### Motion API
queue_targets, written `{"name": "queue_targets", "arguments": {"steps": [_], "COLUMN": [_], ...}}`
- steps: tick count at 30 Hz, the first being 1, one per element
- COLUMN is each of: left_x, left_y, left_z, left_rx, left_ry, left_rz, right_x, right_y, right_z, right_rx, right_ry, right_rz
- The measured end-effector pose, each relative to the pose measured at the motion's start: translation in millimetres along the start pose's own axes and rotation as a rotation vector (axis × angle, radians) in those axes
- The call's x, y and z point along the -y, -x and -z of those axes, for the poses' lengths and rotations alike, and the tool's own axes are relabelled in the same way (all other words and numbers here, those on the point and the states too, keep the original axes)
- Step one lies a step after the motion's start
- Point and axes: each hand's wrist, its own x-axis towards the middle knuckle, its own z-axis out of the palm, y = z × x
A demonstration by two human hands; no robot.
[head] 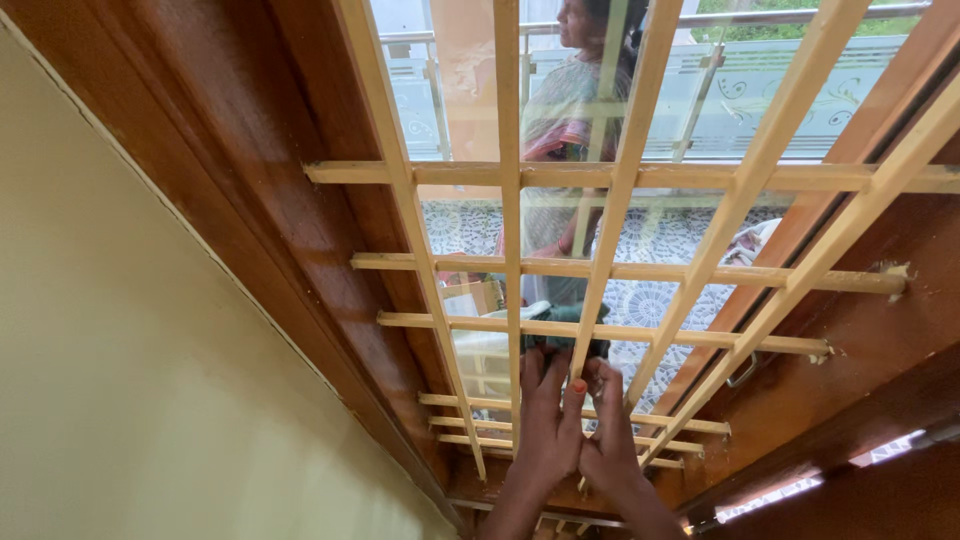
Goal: The person wipes the glass panes of a wooden window with a green cloth. They move the cloth across the grid of panes, cleaning the surface systematically from top to bottom.
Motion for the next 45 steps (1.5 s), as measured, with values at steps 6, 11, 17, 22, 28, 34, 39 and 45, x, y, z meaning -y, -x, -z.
{"name": "queue_targets", "arguments": {"steps": [6,11,17,22,28,34,39,45], "left_x": [23.4,15.5,-22.0,-47.9,-31.1,9.4,11.5,-10.5], "left_y": [23.7,11.2,-11.1,-13.6,-3.0,23.6,29.5,3.3], "left_z": [-8.5,-13.1,2.0,16.2,2.5,-18.0,-17.4,-7.9], "left_rx": [-0.049,-0.164,-0.179,-0.141,-0.078,0.025,-0.079,-0.014], "left_ry": [0.097,0.031,-0.097,-0.049,-0.111,-0.378,-0.391,-0.323], "left_rz": [0.057,0.145,-0.067,-0.219,-0.059,0.137,-0.091,-0.052], "right_x": [-25.2,-7.6,32.7,35.9,-9.6,-51.5,-56.3,-32.0], "right_y": [28.8,23.8,-16.8,-35.2,-26.6,2.8,-1.2,-23.7], "right_z": [-9.9,-3.7,3.0,8.5,-2.0,-10.7,-9.8,0.5], "right_rx": [-0.08,-0.147,-0.141,-0.046,-0.075,-0.089,-0.095,-0.041], "right_ry": [0.194,0.297,0.315,0.386,0.611,0.699,0.719,0.868], "right_rz": [-0.122,0.093,0.322,0.343,0.114,0.119,0.149,0.281]}}
